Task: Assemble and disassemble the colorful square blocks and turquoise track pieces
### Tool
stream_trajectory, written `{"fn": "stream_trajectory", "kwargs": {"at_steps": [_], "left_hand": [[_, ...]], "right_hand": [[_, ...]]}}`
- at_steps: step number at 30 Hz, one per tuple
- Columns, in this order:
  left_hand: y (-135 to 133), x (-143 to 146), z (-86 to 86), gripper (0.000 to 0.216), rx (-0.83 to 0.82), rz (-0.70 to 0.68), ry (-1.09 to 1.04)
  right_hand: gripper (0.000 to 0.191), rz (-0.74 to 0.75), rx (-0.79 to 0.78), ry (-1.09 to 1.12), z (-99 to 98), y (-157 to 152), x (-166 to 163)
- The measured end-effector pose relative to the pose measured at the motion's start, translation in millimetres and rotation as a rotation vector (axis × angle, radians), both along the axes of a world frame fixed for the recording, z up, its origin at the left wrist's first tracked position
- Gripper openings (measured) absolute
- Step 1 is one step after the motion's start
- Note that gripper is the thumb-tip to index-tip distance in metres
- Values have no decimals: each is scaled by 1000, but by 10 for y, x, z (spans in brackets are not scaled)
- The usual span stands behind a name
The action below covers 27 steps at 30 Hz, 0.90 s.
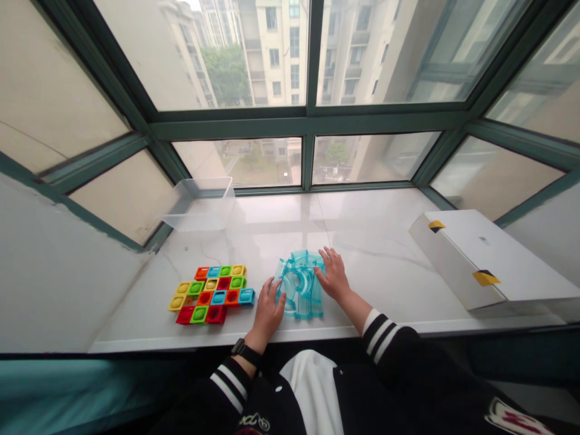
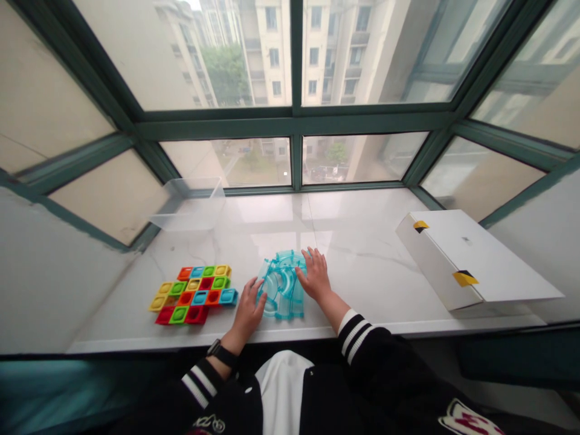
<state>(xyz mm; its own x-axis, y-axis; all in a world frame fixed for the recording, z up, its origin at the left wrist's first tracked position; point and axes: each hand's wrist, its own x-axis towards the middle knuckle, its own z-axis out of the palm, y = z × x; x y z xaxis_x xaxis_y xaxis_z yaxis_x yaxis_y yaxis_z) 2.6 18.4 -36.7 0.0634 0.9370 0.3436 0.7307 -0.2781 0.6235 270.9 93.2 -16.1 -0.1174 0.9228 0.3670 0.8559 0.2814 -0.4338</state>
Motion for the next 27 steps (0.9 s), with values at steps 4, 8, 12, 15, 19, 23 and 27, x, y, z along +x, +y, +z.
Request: {"fn": "stream_trajectory", "kwargs": {"at_steps": [4,8,12,15,19,23,27], "left_hand": [[31,-21,-54,43,-33,-26,-24],[42,-50,-92,45,-36,-36,-37],[45,-61,-131,46,-18,-17,-72],[40,-63,-145,46,-3,1,-95],[41,-66,-149,47,-9,11,-109],[34,-76,-117,44,3,32,-156],[-74,-146,61,42,61,44,-204]], "right_hand": [[49,58,-96,-66,81,226,-43],[47,116,-164,-59,58,225,-98],[48,131,-154,-37,24,171,-65],[51,144,-130,-14,4,143,5],[55,106,-43,54,-57,-3,130],[55,64,49,206,-207,-332,271],[52,-23,106,324,-382,-573,379]]}}
